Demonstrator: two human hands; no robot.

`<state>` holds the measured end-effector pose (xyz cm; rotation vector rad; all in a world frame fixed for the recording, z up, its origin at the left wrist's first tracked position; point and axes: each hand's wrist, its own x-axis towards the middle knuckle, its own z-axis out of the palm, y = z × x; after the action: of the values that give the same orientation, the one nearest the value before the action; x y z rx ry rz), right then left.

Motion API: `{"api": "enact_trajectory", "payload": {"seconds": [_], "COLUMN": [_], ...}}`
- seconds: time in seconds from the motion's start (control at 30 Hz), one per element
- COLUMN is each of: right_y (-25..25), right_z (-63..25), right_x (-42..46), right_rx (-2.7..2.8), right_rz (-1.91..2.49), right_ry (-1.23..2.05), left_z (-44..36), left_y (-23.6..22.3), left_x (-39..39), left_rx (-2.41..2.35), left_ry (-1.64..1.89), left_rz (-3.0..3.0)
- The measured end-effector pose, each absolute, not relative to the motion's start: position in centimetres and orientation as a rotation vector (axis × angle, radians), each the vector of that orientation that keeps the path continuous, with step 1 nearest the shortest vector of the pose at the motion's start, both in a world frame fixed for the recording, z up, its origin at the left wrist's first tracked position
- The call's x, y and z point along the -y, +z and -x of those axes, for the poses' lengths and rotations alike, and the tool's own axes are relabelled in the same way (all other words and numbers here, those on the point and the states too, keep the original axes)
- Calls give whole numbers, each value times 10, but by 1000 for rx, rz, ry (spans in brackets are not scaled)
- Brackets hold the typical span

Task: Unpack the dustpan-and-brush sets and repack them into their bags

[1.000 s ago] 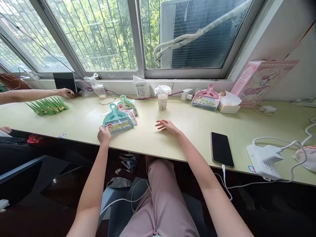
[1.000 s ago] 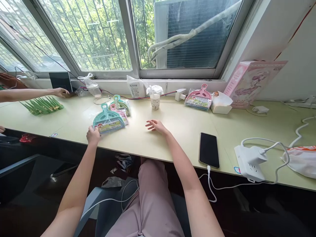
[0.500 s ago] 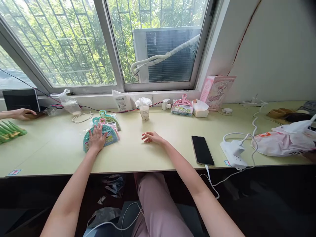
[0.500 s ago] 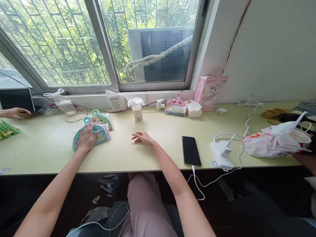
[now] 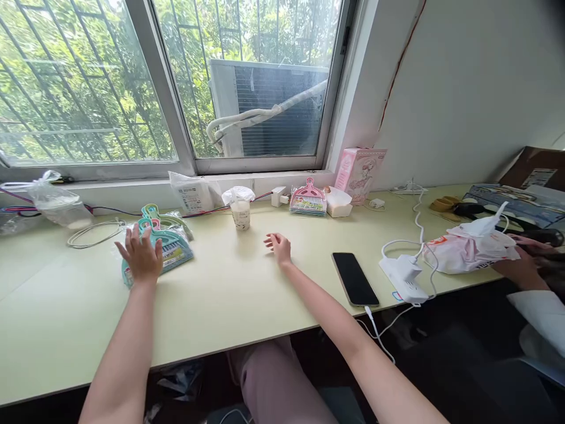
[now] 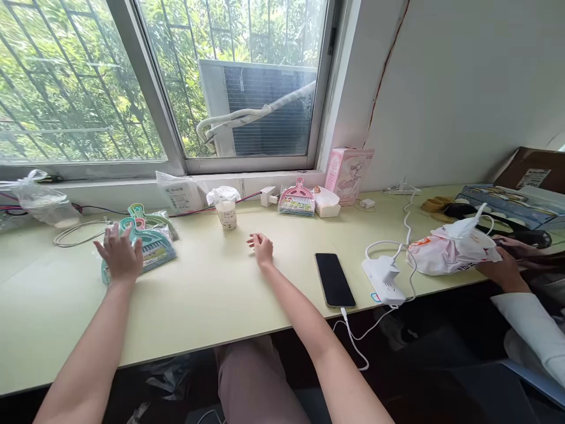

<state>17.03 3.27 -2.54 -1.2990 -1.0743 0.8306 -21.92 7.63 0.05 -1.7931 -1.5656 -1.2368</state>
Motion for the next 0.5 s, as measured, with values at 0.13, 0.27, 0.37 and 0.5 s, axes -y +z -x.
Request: {"api": "enact_trajectory", "payload": {"seconds": [0.13, 0.27, 0.37, 0.5], "right_y": [-20, -13, -16, -25], "right_z": [-207, -250, -274, -303], "right_x": [-60, -92, -119, -152], "right_rx": [883, 659, 532, 442], "right_rz": [1543, 1772, 1849, 1874], "right_ry": [434, 32, -63, -43], "left_z": [188, 135, 100, 77], "left_y": [17, 17, 9, 4], "left_x": [-52, -28, -13, -2], "left_rx": [1326, 1128, 800, 464], "left_ry": [-1365, -1296, -1086, -820], "left_rz": [1712, 1950, 2259, 2420]}}
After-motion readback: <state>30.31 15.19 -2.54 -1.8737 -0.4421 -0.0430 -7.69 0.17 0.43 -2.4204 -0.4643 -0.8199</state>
